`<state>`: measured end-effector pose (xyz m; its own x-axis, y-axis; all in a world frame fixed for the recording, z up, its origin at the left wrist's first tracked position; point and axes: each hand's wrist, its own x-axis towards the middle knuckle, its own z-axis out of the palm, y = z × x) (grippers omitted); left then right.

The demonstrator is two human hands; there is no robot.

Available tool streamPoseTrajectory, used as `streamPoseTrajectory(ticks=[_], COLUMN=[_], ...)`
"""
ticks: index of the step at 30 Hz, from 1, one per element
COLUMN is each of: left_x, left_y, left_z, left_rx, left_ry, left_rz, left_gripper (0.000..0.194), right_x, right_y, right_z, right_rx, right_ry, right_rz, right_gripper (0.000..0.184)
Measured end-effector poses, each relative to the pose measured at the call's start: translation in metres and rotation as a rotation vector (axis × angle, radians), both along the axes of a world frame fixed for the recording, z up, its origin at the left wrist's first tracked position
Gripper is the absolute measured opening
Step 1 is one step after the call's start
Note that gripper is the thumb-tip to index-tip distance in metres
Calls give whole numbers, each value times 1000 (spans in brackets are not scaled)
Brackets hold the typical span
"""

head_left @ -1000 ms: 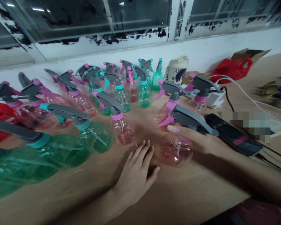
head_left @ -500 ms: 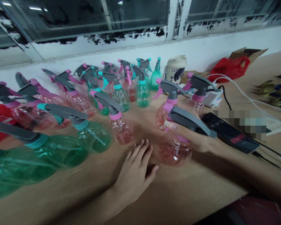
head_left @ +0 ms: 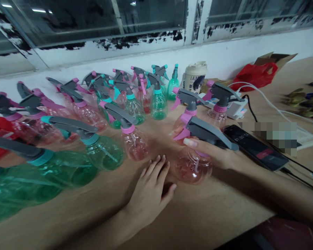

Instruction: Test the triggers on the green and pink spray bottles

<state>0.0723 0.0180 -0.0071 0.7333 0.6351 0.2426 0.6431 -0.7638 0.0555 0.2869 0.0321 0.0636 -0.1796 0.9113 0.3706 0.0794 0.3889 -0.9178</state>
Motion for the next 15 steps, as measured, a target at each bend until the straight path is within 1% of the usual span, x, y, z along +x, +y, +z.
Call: streamPoseTrajectory(ticks=[3,6,15], left_x=[0,0,0], left_y=[0,0,0], left_z=[0,0,-1], left_rx=[-14,-18,-18], left_ry=[-11,-8,-12], left_rz=[1,4,1], left_gripper=[50,50,49], right_x=[-1,0,2], right_y=[-1,-1,0], right_z=[2,0,-4], right_rx=[6,-8,-38], right_ry=[-18,-48,-65], right_rz=[-48,-90,-151], right_gripper=[14,14,15])
